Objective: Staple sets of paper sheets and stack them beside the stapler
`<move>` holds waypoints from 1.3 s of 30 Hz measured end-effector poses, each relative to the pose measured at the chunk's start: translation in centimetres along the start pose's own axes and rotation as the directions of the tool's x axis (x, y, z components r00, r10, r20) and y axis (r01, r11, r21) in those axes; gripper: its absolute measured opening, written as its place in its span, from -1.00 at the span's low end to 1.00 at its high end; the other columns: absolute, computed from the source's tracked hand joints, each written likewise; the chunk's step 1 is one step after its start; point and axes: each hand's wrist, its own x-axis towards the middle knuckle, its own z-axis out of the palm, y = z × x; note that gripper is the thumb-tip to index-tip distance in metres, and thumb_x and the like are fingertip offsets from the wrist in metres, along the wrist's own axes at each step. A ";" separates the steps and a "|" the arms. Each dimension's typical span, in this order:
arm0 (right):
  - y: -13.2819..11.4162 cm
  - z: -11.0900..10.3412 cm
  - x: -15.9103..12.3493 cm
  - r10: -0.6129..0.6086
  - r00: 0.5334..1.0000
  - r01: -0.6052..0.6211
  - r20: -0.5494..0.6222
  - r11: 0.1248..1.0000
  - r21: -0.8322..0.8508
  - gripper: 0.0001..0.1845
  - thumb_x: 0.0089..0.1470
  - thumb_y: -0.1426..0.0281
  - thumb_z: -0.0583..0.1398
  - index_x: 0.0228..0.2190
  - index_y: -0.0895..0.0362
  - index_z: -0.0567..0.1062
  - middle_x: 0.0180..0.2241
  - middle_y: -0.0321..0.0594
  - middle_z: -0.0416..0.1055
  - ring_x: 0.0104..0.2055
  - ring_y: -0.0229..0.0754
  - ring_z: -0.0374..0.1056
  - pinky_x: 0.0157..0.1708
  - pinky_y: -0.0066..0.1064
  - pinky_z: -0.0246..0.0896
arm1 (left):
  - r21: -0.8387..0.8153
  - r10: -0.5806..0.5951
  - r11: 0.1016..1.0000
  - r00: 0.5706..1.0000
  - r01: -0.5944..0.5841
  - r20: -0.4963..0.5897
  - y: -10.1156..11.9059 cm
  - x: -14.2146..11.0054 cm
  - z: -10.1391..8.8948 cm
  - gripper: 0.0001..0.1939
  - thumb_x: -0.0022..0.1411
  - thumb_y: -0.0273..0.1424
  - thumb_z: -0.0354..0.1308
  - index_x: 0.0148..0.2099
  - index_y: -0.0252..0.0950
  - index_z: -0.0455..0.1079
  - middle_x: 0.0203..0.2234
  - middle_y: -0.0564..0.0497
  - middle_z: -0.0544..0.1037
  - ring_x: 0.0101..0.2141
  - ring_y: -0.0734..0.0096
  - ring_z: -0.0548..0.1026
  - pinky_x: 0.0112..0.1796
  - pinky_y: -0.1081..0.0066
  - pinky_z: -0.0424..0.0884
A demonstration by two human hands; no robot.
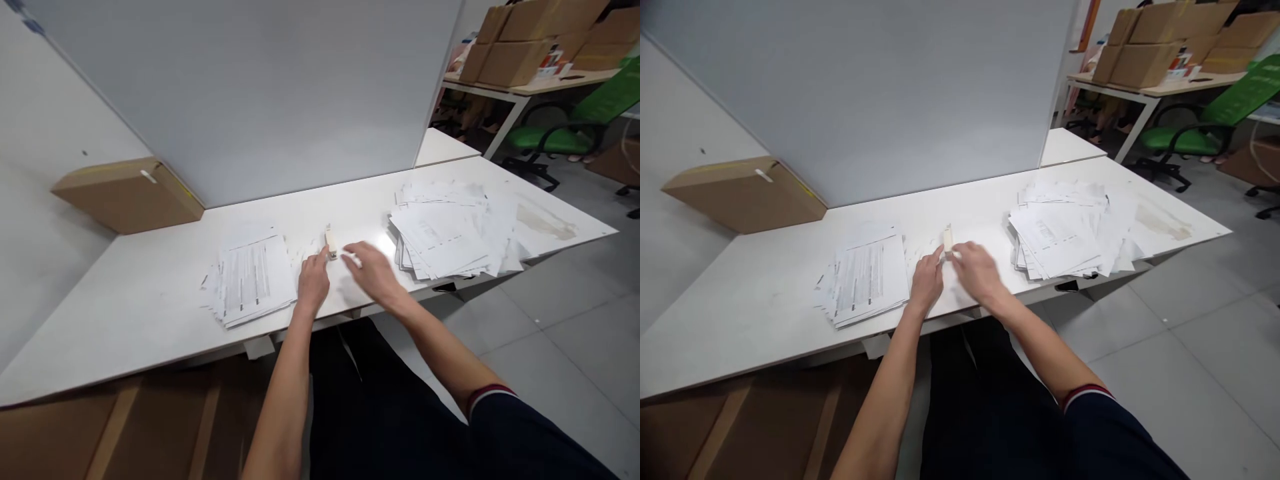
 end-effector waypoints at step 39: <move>5.9 -3.5 -4.3 0.291 0.956 -0.266 0.031 0.822 0.504 -0.65 0.06 0.14 0.11 -0.50 0.16 0.46 -0.55 -0.31 0.29 -0.48 -0.27 0.18 -0.48 -0.45 0.06 | -0.886 -0.220 -0.111 0.858 0.450 0.464 2.6 -0.9 -3.1 -0.59 -0.08 -0.25 0.36 -0.15 -0.26 0.45 -0.36 -0.01 0.61 -0.39 0.39 0.55 -0.22 0.31 0.48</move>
